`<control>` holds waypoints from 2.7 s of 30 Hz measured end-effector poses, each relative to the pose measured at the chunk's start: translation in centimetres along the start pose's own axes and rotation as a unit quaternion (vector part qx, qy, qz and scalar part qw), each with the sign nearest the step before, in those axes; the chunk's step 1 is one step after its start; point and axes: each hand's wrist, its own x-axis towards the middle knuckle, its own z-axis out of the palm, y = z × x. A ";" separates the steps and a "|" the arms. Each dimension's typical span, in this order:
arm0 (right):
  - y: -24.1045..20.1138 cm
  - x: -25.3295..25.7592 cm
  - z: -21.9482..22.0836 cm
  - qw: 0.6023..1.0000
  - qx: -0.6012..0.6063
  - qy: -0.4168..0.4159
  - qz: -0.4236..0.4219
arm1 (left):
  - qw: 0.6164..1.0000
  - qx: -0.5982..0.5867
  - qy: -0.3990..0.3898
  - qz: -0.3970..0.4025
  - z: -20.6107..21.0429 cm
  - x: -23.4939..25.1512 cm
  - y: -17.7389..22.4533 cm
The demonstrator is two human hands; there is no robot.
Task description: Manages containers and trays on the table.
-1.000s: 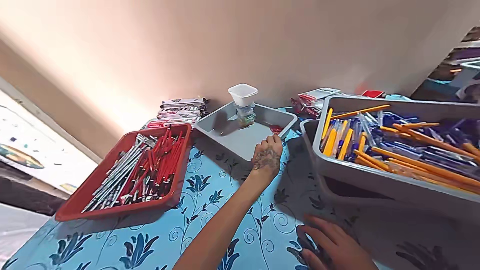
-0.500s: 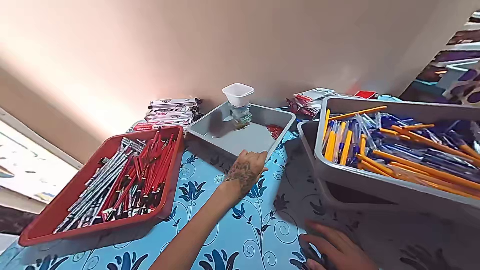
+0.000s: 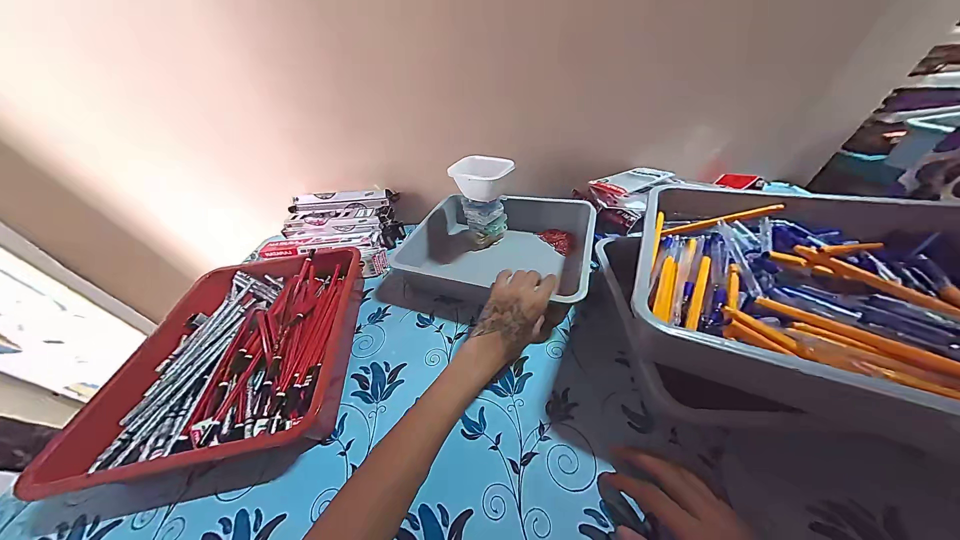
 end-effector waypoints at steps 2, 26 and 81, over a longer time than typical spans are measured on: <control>0.0 0.1 0.0 1.000 -0.001 0.001 -0.003 | 1.000 0.009 -0.002 -0.027 0.2 -0.4 -0.6; 0.0 0.1 -0.2 1.000 0.009 -0.008 0.001 | 0.980 0.080 0.172 -0.057 7.5 5.3 -1.8; 7.6 -5.7 -5.5 0.903 -0.190 0.306 0.232 | 0.880 -0.454 -0.133 0.024 3.7 0.2 12.6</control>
